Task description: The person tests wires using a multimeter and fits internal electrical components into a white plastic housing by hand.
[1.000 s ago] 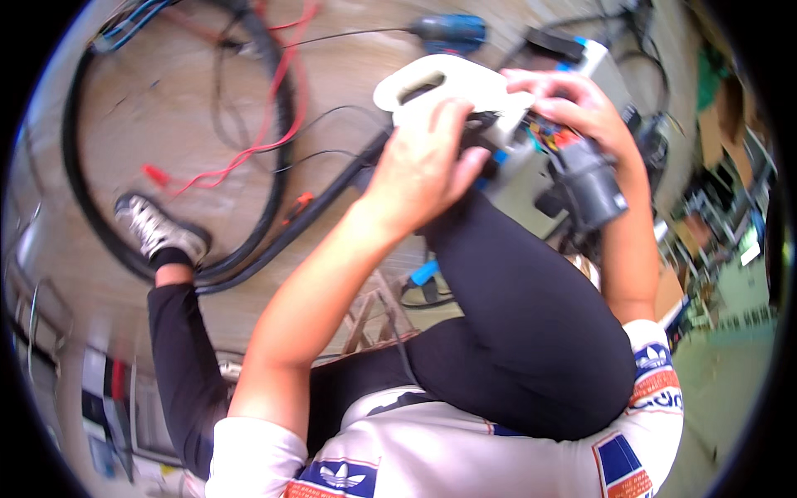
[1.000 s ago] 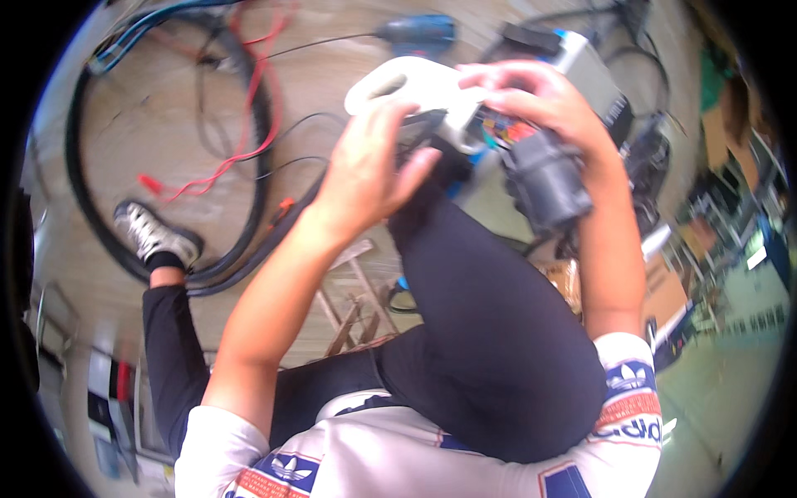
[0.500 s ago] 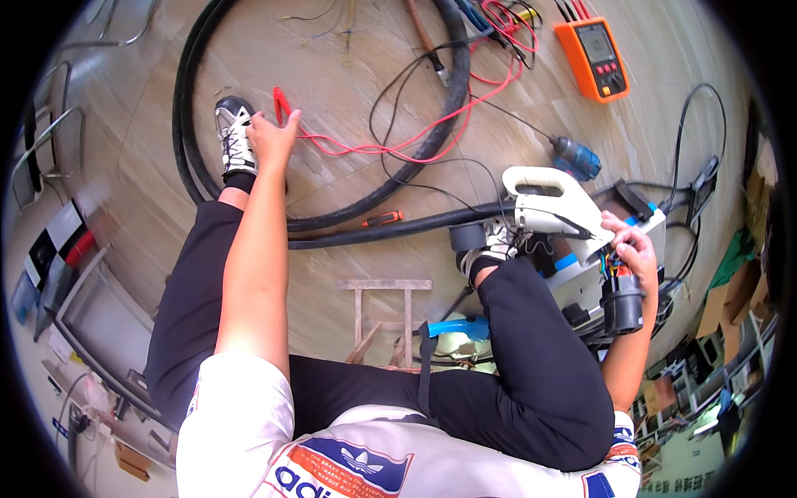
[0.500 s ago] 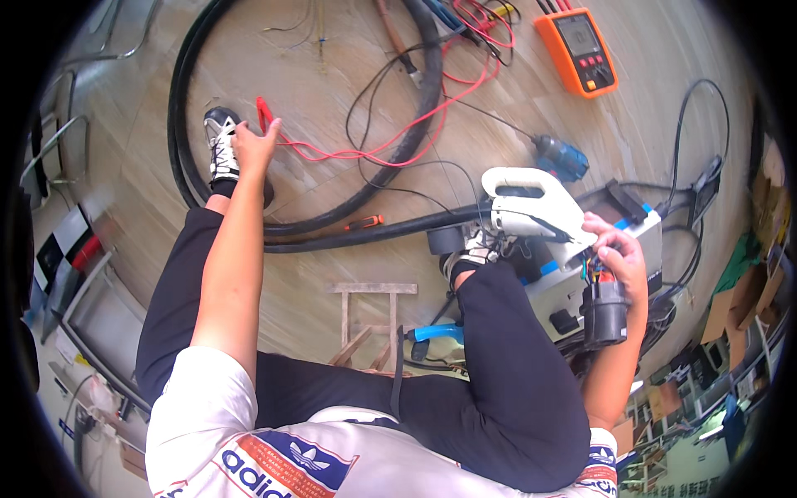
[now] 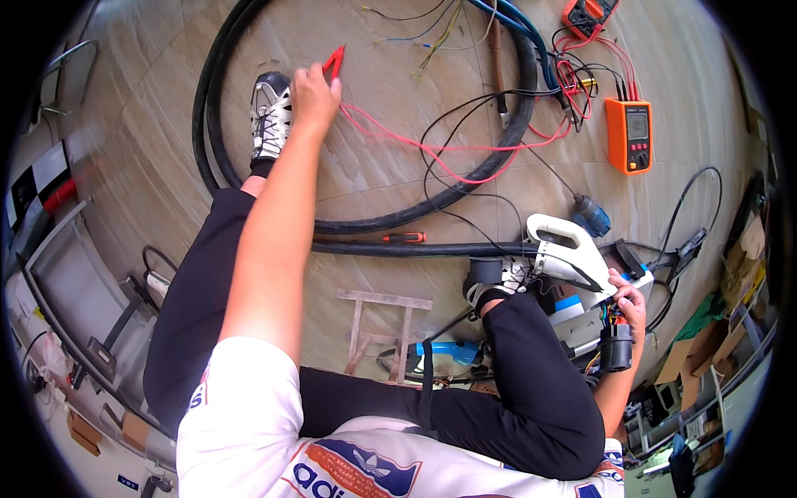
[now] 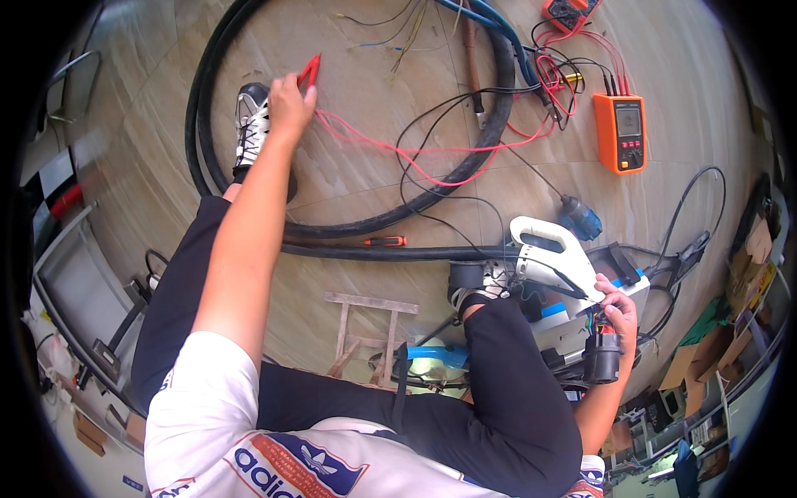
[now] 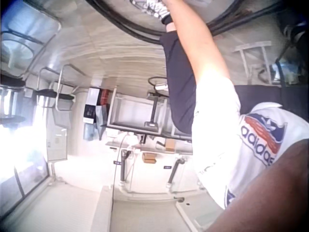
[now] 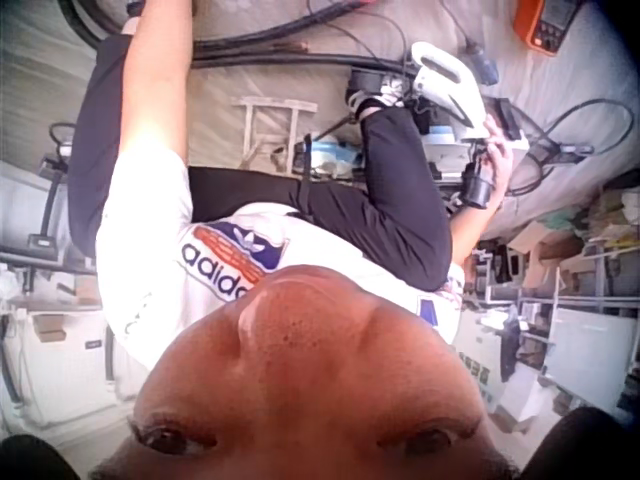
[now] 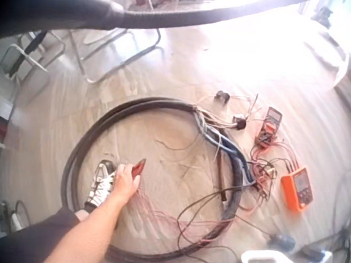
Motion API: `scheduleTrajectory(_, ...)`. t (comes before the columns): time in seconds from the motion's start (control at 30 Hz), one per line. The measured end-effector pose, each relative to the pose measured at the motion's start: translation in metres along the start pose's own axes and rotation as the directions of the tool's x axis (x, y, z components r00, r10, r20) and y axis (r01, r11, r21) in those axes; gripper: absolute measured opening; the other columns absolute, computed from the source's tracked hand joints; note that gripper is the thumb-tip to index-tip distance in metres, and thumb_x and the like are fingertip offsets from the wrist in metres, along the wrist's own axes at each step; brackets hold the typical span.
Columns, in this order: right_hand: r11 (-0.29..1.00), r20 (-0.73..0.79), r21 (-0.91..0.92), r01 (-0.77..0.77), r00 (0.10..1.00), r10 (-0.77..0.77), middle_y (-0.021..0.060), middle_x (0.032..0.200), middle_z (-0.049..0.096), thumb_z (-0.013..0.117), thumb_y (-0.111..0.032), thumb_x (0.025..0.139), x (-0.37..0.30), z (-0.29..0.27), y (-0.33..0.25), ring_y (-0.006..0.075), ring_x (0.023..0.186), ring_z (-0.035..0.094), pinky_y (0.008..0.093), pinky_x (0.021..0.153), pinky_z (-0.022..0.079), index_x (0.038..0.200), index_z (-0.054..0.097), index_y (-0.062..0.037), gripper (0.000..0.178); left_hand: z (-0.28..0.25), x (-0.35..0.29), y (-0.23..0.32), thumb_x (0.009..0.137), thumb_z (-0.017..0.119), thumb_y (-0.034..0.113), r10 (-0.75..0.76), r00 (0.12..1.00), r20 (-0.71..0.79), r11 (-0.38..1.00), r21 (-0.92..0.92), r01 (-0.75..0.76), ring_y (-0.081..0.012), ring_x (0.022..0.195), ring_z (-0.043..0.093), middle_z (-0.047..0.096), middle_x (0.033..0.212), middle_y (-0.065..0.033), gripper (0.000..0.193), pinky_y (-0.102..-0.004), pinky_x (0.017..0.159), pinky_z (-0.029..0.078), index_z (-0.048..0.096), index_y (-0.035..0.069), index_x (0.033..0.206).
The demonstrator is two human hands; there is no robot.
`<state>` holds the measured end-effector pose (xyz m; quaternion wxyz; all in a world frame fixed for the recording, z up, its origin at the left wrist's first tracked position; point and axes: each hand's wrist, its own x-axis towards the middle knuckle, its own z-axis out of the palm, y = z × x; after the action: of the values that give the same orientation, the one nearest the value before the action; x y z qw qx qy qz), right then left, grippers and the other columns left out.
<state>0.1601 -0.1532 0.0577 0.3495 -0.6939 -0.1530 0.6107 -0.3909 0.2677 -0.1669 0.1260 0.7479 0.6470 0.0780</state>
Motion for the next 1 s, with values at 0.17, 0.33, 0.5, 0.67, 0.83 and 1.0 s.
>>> scheduleTrajectory(0.17, 1.0, -0.002, -0.009, -0.012, 1.0, 0.012, 0.0198, 0.128, 0.065, 0.074, -0.023, 0.077, -0.002, -0.002, -0.001, 0.0358, 0.145, 0.039, 0.0504, 0.12, 0.018, 0.078, 0.063, -0.0034, 0.023, -0.023, 0.072, 0.006, 0.087, 0.068, 0.018, 0.177, 0.984, -0.023, 0.984, 0.025, -0.176, -0.0459, 0.101, 0.064, 0.06, 0.112, -0.0254, 0.028, -0.0524, 0.087, 0.054, 0.062, 0.005, 0.112)
scheduleTrajectory(0.33, 1.0, 0.007, -0.004, -0.009, 1.0, 0.01, 0.0201, 0.129, 0.064, 0.074, -0.024, 0.078, -0.001, -0.001, 0.001, 0.0364, 0.145, 0.038, 0.0505, 0.12, 0.017, 0.078, 0.063, -0.0036, 0.024, -0.03, 0.115, -0.002, 0.092, 0.057, 0.008, 0.335, 0.939, 0.071, 0.914, 0.217, -0.343, -0.0428, 0.095, 0.066, 0.059, 0.11, -0.0201, 0.019, -0.0512, 0.082, 0.055, 0.061, 0.007, 0.11)
scheduleTrajectory(0.5, 1.0, 0.008, -0.007, -0.008, 1.0, 0.009, 0.0204, 0.129, 0.064, 0.075, -0.026, 0.079, -0.002, 0.001, 0.0, 0.0367, 0.145, 0.038, 0.051, 0.12, 0.017, 0.078, 0.063, -0.0039, 0.025, -0.032, 0.132, 0.007, 0.09, 0.054, 0.002, 0.414, 0.905, 0.101, 0.85, 0.313, -0.424, -0.0424, 0.093, 0.066, 0.059, 0.108, -0.0198, 0.02, -0.0501, 0.08, 0.056, 0.061, 0.006, 0.108)
scheduleTrajectory(0.67, 1.0, 0.006, 0.0, -0.006, 1.0, 0.006, 0.0196, 0.128, 0.065, 0.075, -0.026, 0.078, -0.002, 0.001, 0.001, 0.0366, 0.145, 0.038, 0.0511, 0.12, 0.018, 0.079, 0.063, -0.004, 0.025, -0.042, 0.142, 0.006, 0.092, 0.053, 0.003, 0.459, 0.883, 0.097, 0.831, 0.304, -0.465, -0.042, 0.094, 0.067, 0.06, 0.109, -0.0198, 0.02, -0.0489, 0.082, 0.056, 0.062, 0.005, 0.109)
scheduleTrajectory(0.83, 1.0, -0.004, 0.013, -0.005, 1.0, 0.005, 0.0187, 0.128, 0.066, 0.075, -0.025, 0.079, -0.002, 0.007, -0.005, 0.036, 0.144, 0.039, 0.0509, 0.12, 0.018, 0.079, 0.063, -0.0043, 0.024, -0.054, 0.145, 0.014, 0.093, 0.052, 0.004, 0.448, 0.878, 0.166, 0.829, 0.29, -0.478, -0.0412, 0.097, 0.067, 0.06, 0.109, -0.0197, 0.019, -0.0485, 0.083, 0.056, 0.063, 0.004, 0.109)
scheduleTrajectory(1.0, 1.0, -0.009, 0.001, -0.018, 1.0, 0.018, 0.0192, 0.128, 0.065, 0.075, -0.025, 0.079, -0.002, 0.005, -0.005, 0.0361, 0.145, 0.039, 0.0505, 0.12, 0.018, 0.079, 0.063, -0.0042, 0.024, -0.05, 0.149, 0.01, 0.093, 0.052, 0.003, 0.478, 0.857, 0.192, 0.804, 0.299, -0.515, -0.0422, 0.097, 0.066, 0.06, 0.109, -0.0203, 0.017, -0.0495, 0.084, 0.055, 0.063, 0.004, 0.106)
